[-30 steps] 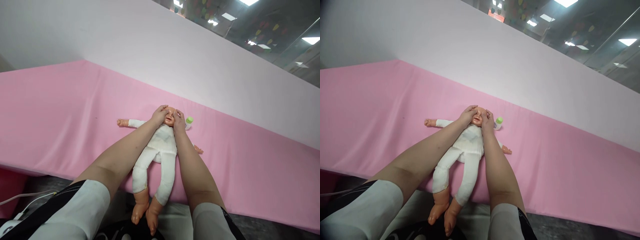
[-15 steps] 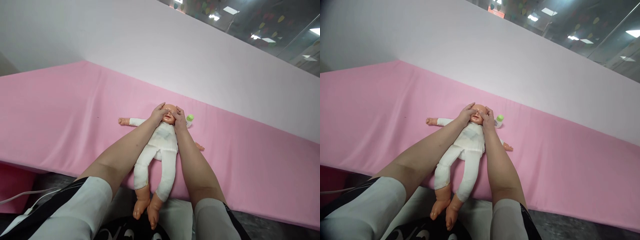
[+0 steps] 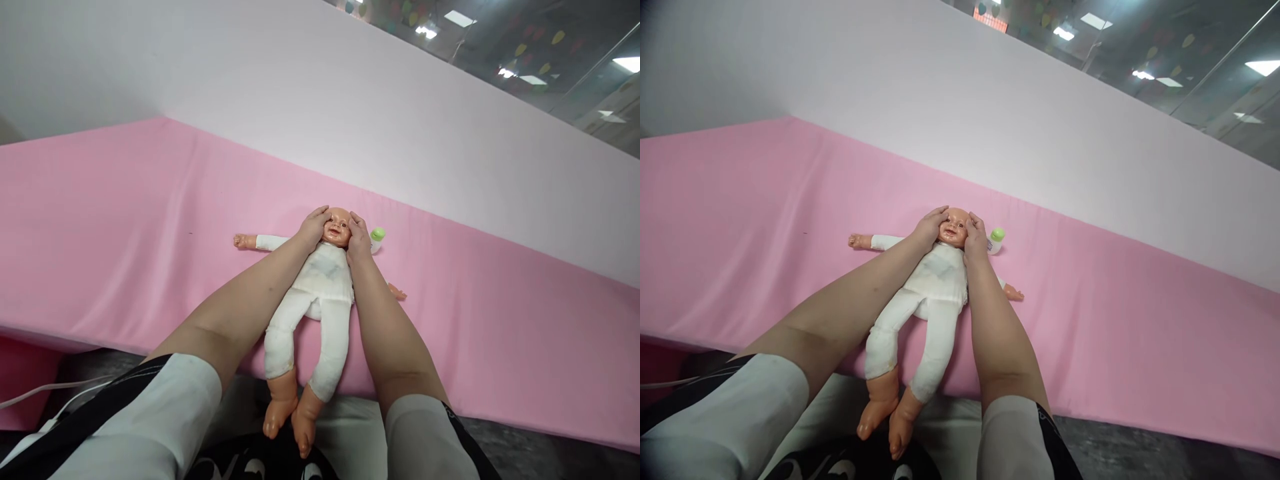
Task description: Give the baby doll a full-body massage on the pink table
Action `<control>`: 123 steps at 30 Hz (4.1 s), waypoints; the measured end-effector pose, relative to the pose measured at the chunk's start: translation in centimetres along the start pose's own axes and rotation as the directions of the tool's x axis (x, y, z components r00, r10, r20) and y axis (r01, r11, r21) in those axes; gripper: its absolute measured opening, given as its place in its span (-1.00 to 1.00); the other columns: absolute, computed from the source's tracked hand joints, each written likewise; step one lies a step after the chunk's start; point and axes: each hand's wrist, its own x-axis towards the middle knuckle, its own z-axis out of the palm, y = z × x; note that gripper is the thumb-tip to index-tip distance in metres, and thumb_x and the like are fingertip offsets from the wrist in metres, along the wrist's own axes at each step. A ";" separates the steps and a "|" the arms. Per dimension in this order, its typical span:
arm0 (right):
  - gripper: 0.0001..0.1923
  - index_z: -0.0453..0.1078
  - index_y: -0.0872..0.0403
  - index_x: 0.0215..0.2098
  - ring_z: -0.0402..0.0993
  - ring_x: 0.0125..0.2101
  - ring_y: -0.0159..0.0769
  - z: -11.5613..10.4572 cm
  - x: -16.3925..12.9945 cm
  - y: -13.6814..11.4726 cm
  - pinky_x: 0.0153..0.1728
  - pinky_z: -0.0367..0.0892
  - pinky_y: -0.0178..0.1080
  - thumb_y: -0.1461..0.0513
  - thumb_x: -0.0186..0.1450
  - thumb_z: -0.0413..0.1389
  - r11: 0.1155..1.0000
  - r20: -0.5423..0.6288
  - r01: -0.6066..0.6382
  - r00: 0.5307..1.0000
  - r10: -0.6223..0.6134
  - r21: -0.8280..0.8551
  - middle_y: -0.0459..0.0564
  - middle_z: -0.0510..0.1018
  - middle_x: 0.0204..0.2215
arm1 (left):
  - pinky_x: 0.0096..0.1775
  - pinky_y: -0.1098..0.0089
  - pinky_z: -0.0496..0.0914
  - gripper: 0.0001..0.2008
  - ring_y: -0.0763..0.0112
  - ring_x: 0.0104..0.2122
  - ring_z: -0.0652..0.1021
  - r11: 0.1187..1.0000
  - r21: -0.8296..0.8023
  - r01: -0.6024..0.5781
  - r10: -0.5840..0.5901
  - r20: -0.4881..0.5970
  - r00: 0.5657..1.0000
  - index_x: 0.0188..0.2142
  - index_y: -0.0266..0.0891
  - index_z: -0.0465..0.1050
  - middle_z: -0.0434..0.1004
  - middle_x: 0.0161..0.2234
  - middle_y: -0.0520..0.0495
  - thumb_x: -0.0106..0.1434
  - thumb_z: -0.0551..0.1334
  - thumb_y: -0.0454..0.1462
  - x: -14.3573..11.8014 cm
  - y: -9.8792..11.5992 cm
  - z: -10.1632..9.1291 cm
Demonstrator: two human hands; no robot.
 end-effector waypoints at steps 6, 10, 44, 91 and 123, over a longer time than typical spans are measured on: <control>-0.42 0.40 -0.02 0.20 0.58 0.09 -0.11 -0.5 -0.2 -0.2 0.23 0.47 0.14 0.11 0.21 0.27 0.989 0.067 -0.077 0.995 0.069 0.124 0.02 0.57 0.15 | 0.17 0.21 0.50 -0.42 0.14 0.13 0.61 0.997 -0.076 0.022 -0.024 -0.021 0.999 0.27 -0.31 0.47 0.60 0.18 -0.23 0.24 0.21 -0.32 -0.4 0.4 -0.1; -0.33 0.38 -0.03 0.19 0.59 0.08 -0.11 -0.2 -0.4 -0.3 0.21 0.50 0.12 0.08 0.14 0.37 0.999 0.049 -0.016 0.999 0.013 0.050 0.01 0.55 0.13 | 0.16 0.16 0.50 -0.41 0.13 0.07 0.62 0.999 -0.034 -0.007 0.008 0.030 1.000 0.24 -0.28 0.47 0.63 0.08 -0.22 0.20 0.28 -0.21 -0.4 0.2 -0.3; -0.29 0.34 -0.08 0.14 0.61 -0.08 -0.21 0.6 -1.3 -1.5 0.04 0.57 -0.07 0.07 0.08 0.45 0.999 0.035 -0.039 0.999 0.039 -0.002 -0.08 0.56 0.00 | 0.09 0.12 0.51 -0.20 0.11 -0.04 0.62 0.999 -0.030 -0.043 0.046 0.091 0.995 0.23 -0.30 0.41 0.55 0.07 -0.26 -0.05 0.46 -0.25 -1.2 0.5 0.0; -0.56 0.42 -0.06 0.06 0.62 -0.01 -0.21 -0.3 -0.2 -0.9 0.18 0.51 0.04 0.04 0.25 0.30 0.994 0.027 -0.095 0.995 0.093 0.057 -0.10 0.65 -0.03 | 0.14 0.12 0.50 -0.43 0.10 0.03 0.62 1.000 0.010 0.006 -0.007 0.081 0.997 0.17 -0.22 0.49 0.64 0.00 -0.18 0.15 0.32 -0.21 0.4 0.2 -0.6; -0.52 0.43 -0.05 0.10 0.62 0.00 -0.18 -0.3 -0.4 -1.3 0.19 0.51 0.06 0.05 0.24 0.31 0.995 0.040 -0.076 0.996 0.074 0.062 -0.06 0.64 -0.01 | 0.13 0.14 0.48 -0.47 0.13 -0.01 0.61 0.999 0.050 -0.013 0.008 0.094 0.996 0.13 -0.22 0.52 0.64 -0.02 -0.16 0.14 0.30 -0.23 0.3 0.4 -0.5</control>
